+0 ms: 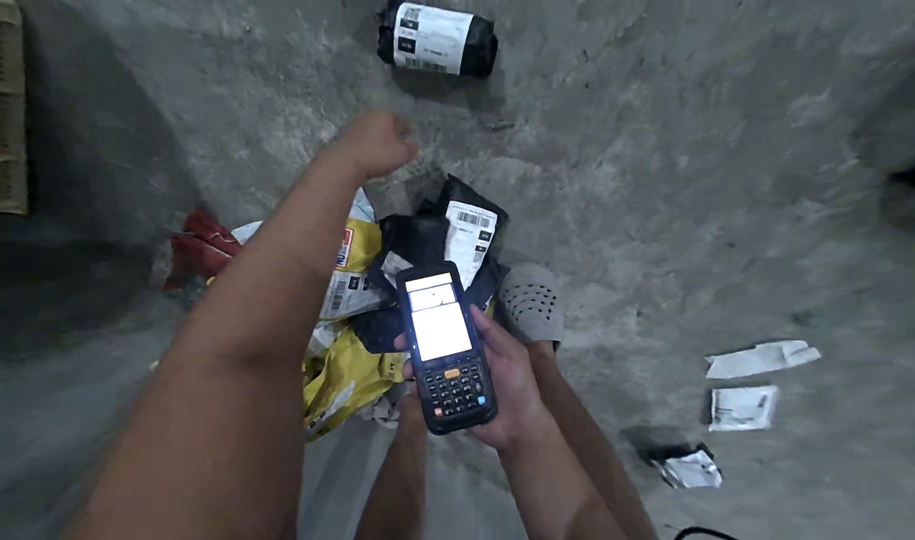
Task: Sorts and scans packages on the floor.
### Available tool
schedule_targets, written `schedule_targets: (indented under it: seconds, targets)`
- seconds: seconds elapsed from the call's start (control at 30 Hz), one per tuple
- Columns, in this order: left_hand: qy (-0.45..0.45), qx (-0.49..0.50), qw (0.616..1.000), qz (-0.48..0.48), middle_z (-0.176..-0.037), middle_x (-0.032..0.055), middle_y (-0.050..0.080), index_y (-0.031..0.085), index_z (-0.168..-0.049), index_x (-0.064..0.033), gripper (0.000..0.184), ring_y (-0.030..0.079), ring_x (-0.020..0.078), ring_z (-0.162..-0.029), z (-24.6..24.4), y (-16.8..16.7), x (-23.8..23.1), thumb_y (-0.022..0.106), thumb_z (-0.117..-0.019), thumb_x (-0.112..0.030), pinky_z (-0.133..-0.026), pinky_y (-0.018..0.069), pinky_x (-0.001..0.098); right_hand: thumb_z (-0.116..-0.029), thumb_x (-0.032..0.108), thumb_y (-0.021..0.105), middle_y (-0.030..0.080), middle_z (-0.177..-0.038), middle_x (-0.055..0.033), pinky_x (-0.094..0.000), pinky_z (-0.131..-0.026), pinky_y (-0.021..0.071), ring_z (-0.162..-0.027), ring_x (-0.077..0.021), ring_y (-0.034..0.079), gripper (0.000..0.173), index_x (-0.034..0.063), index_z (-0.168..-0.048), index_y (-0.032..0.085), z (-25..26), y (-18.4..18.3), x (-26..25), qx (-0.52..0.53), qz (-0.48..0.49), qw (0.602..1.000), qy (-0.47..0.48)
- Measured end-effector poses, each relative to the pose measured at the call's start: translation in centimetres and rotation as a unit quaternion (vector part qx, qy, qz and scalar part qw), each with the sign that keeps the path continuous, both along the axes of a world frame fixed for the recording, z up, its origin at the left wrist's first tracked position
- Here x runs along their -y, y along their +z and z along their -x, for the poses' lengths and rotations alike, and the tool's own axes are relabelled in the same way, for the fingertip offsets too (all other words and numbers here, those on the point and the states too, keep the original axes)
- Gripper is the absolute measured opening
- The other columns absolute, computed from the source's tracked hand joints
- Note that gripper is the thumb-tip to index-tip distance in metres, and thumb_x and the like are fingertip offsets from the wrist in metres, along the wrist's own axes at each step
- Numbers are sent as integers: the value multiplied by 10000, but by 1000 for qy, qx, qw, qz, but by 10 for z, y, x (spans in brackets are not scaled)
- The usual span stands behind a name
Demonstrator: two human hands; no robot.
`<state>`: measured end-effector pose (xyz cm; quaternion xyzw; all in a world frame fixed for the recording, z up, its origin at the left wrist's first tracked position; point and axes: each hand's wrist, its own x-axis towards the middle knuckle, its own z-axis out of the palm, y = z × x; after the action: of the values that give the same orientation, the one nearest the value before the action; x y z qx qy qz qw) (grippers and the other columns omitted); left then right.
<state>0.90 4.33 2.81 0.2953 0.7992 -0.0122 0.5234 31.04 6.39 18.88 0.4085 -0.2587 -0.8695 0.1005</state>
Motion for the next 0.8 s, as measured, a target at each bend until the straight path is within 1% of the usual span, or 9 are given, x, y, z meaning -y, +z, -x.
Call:
schedule_targets:
  seconds: [0.1,0.17,0.23,0.3,0.37,0.43,0.5,0.6,0.8]
  targets:
    - [-72,-161,972,-154,-1520,246,453,547,-1470,-157,562,390,458,-1426,6,-21,-53,644,-918,-199,-1158,346,607,-1070,559,172,630,-1216,-300,-494,-797,606,-962,-400,698,670,54,-1382,484,-1,-1,7,19,-8,1000,20]
    - [-137,-185,960,-160,-1536,231,447,440,-1550,-279,709,386,473,-1429,4,-43,-86,680,-889,-189,-1152,321,652,-1076,550,185,638,-1192,-292,-493,-795,606,-952,-390,699,665,41,-1367,497,-3,-3,12,33,-17,999,29]
    - [-137,-184,966,-117,-1552,217,428,439,-1550,-308,785,364,490,-1434,4,-66,-96,728,-844,-120,-1126,283,726,-1081,536,189,686,-1112,-253,-467,-759,625,-908,-354,726,651,42,-1301,550,0,-1,14,51,-32,997,41]
    - [-34,-201,975,-91,-1509,190,492,526,-1485,-221,669,419,430,-1417,8,-66,-88,743,-851,-205,-1131,347,662,-1081,534,178,692,-1094,-244,-459,-742,627,-896,-346,728,649,49,-1294,555,1,0,14,49,-47,997,46]
    - [193,-203,954,-108,-1387,120,614,521,-1466,-125,705,581,276,-1298,10,-51,-64,745,-837,-349,-1067,494,510,-1075,548,172,653,-1157,-278,-484,-775,610,-942,-379,703,664,46,-1352,507,-2,-2,15,24,-56,997,45]
    - [421,-161,879,-156,-1287,130,652,454,-1470,-74,770,662,228,-1147,9,-35,-26,769,-856,-418,-964,567,455,-1068,545,197,628,-1214,-298,-496,-802,605,-976,-397,694,652,47,-1387,470,-3,-2,15,1,-60,997,38]
    - [553,-103,803,-197,-1296,157,617,388,-1500,-77,806,676,252,-1077,6,-20,10,773,-890,-434,-858,613,444,-1066,550,223,618,-1241,-301,-496,-823,603,-995,-396,691,649,46,-1396,464,-3,0,16,-17,-59,998,25]
    - [649,-59,729,-209,-1242,169,638,387,-1484,-79,744,699,280,-1010,-10,-2,53,720,-937,-458,-772,631,446,-1065,542,237,612,-1258,-301,-494,-831,604,-1001,-400,693,632,53,-1399,460,-3,6,22,-35,-69,997,15]
    - [687,-22,685,-242,-1194,164,665,417,-1445,-70,632,712,287,-993,-37,9,93,661,-990,-434,-771,639,443,-1057,552,288,600,-1293,-292,-493,-882,586,-1037,-385,682,629,58,-1385,497,-7,8,46,-96,-80,992,-7]
